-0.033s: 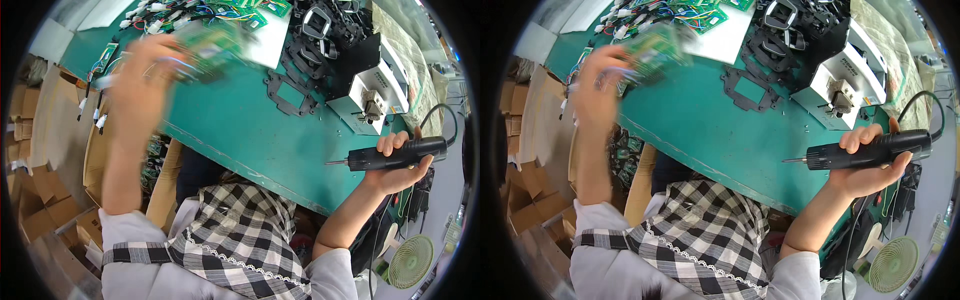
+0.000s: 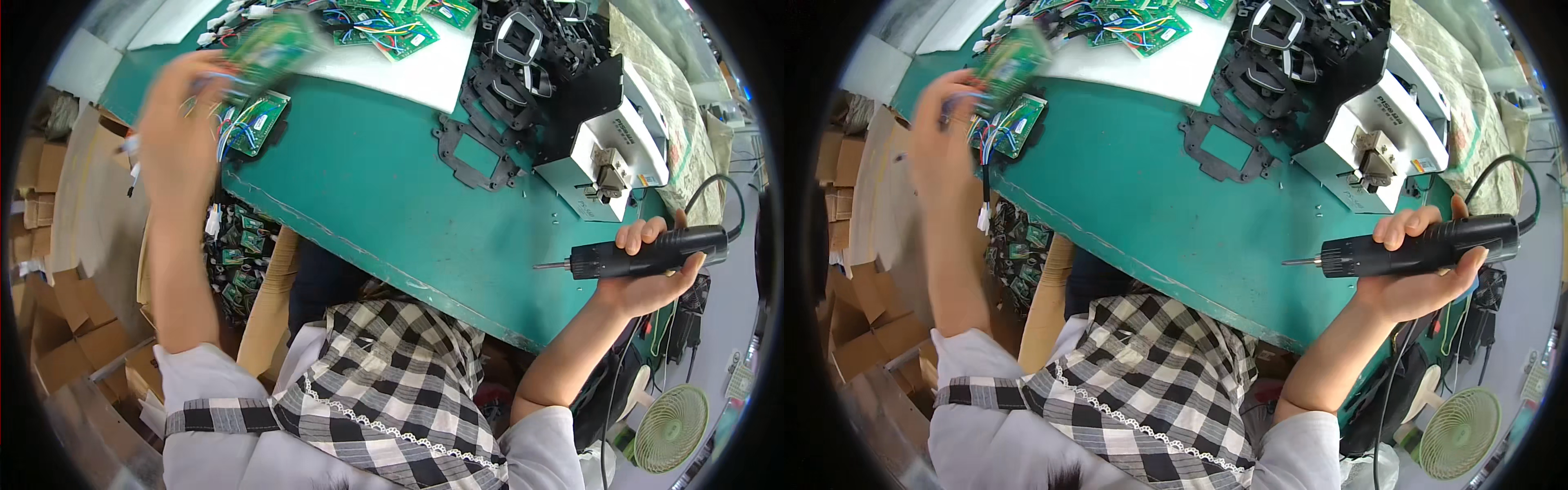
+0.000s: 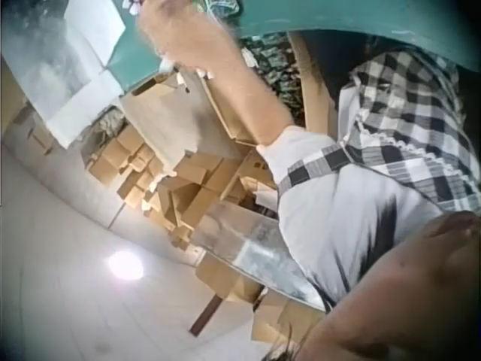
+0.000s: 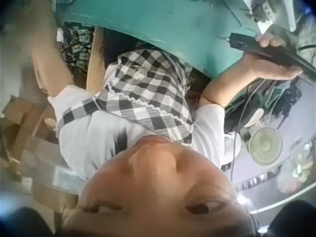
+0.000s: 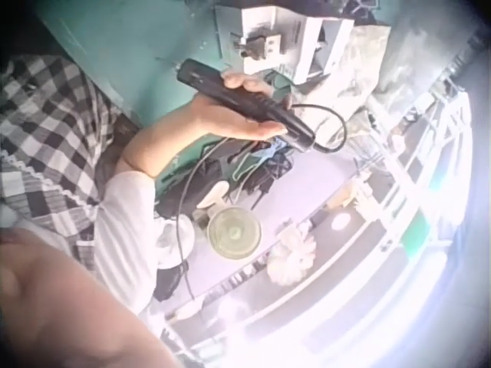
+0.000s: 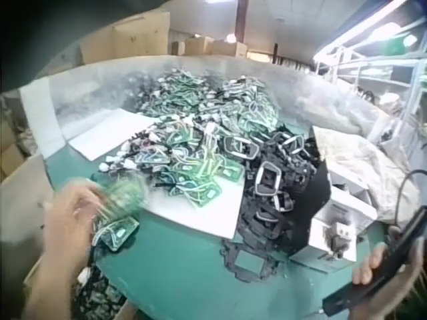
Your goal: The person fastens circuit boards onto plastic frames using an electric screwdriver and places assembled components into a cardboard box.
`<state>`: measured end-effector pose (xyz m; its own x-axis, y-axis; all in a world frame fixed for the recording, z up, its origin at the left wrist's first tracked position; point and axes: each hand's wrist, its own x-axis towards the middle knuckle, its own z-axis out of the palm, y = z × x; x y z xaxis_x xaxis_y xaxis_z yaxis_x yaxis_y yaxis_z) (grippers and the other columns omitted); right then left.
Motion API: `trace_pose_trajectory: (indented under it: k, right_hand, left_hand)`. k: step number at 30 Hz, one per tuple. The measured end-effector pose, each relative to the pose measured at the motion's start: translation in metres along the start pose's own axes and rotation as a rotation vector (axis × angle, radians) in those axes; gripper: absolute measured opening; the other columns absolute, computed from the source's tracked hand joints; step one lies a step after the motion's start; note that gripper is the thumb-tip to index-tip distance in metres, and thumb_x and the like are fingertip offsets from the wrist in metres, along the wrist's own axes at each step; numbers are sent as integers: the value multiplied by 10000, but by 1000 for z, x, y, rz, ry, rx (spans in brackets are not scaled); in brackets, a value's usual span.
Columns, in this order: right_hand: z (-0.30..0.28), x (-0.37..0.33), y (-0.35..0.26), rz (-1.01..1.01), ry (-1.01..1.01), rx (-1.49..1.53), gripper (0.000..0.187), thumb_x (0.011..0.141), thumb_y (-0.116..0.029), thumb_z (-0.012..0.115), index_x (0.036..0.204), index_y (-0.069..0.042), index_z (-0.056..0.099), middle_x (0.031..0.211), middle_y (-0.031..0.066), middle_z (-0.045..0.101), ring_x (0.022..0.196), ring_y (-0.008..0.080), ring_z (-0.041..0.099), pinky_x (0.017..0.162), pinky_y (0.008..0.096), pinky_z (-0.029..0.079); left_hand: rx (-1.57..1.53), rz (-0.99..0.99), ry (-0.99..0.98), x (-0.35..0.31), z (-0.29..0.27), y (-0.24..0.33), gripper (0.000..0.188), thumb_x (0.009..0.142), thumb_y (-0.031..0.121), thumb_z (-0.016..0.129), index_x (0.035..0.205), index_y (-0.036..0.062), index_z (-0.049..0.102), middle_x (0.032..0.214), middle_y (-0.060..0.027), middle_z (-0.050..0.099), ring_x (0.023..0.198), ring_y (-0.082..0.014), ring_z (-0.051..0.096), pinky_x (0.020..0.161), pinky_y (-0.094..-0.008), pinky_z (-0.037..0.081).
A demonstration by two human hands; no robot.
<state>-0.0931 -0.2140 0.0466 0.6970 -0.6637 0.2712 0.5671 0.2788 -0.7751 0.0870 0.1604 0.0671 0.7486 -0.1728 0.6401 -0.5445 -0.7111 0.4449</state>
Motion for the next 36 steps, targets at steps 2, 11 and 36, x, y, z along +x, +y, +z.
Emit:
trace_pose_trajectory:
  k: [2, 11, 36]
  right_hand:
    - [-3, 1, 2, 0, 109, -84, 557, 912, -539, 429, 1179, -54, 489, 692, 102, 519, 508, 196, 465, 484, 340, 377]
    - [-3, -4, 12, -48, 179, -88, 559, 920, -526, 428, 1185, -35, 457, 660, 110, 515, 471, 214, 481, 469, 371, 422]
    - [-9, -5, -8, -50, -73, 209, 608, 944, -550, 358, 1289, -57, 444, 710, 114, 503, 480, 199, 476, 457, 343, 403]
  left_hand:
    - [355, -109, 29, 24, -48, -87, 221, 918, 238, 558, 976, 28, 600, 968, -119, 655, 890, -265, 621, 791, -336, 466]
    - [605, 246, 17, 46, -23, -47, 412, 859, 320, 629, 1209, 111, 571, 1156, -124, 623, 1096, -279, 570, 923, -381, 433]
    - [-375, 461, -960, -62, 112, 136, 264, 827, 246, 660, 1006, 56, 618, 978, -86, 624, 795, -301, 602, 729, -383, 511]
